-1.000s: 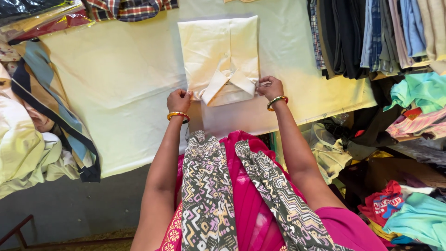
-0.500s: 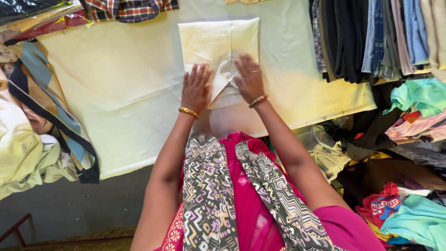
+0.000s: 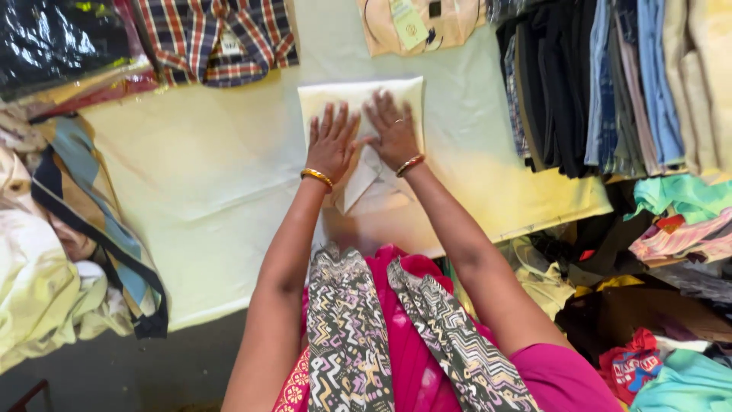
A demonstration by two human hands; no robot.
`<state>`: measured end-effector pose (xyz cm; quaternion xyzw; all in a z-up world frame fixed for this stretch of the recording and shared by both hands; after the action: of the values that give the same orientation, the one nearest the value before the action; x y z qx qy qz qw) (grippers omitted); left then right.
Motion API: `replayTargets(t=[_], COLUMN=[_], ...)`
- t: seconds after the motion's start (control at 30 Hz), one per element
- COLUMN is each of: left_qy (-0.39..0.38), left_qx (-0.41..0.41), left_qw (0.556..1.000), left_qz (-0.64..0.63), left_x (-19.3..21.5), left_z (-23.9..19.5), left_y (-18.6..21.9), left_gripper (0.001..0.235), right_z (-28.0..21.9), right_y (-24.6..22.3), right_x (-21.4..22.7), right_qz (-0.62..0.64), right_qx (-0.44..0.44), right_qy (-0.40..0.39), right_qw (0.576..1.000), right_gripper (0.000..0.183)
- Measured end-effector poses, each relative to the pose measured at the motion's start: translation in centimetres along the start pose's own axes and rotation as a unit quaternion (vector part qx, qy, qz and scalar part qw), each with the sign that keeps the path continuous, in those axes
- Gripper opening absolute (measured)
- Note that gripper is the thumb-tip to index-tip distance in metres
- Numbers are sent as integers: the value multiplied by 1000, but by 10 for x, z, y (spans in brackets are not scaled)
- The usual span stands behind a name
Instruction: The person folds a light-colored shirt and a plaid shirt on a white surface. They smooth the fabric, fold the sleeves and sides, and stack the folded shirts. The person handles the shirts one at a time, arranging them neatly on the table.
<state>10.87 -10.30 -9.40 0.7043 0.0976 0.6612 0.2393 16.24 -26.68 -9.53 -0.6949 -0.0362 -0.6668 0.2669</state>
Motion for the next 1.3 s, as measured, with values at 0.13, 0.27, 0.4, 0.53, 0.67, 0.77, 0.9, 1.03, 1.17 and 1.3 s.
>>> replayTargets(t=[0.13, 0.27, 0.4, 0.53, 0.67, 0.77, 0.9, 1.03, 1.17, 1.3], left_qy=[-29, -24, -15, -15, -13, 14, 122, 157, 194, 151], left_qx=[16, 54, 79, 84, 93, 140, 239, 275, 315, 412], left_qw=[998, 998, 996, 995, 993, 988, 963, 944, 903, 818], left_qz=[46, 38, 47, 52, 66, 70, 31, -90, -216, -371], left_x=[5, 18, 25, 27, 27, 22, 13, 0, -16, -58], left_z=[35, 39, 42, 43, 45, 34, -9, -83, -123, -123], left_y=[-8, -18, -20, -22, -23, -29, -52, -50, -50, -85], left_gripper=[68, 72, 75, 76, 78, 80, 81, 81, 85, 72], right_z=[29, 35, 37, 38, 39, 30, 2, -80, -130, -142], right_y=[34, 75, 77, 72, 77, 86, 90, 63, 57, 96], right_x=[-16, 1, 12, 17, 11, -1, 1, 17, 0, -50], right_qz=[-10, -38, -34, -31, -36, -63, 24, 119, 164, 426], right_qx=[-51, -122, -123, -116, -112, -106, -104, -102, -179, -346], right_qy=[-63, -34, -7, -5, -1, 4, 39, 122, 114, 57], right_qw=[997, 991, 992, 993, 993, 992, 994, 980, 963, 834], right_gripper=[81, 77, 72, 71, 70, 70, 79, 83, 79, 59])
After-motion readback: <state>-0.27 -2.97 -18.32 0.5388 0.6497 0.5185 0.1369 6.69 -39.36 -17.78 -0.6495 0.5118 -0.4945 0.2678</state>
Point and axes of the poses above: each hand's wrist, its own z-axis towards the middle knuckle, its own x-axis out of the back of the hand, y = z × x, the point moved 9 cm from there along z, towards the middle knuckle, and after that the axes turned 1 degree about z, right-handed, at the moved point
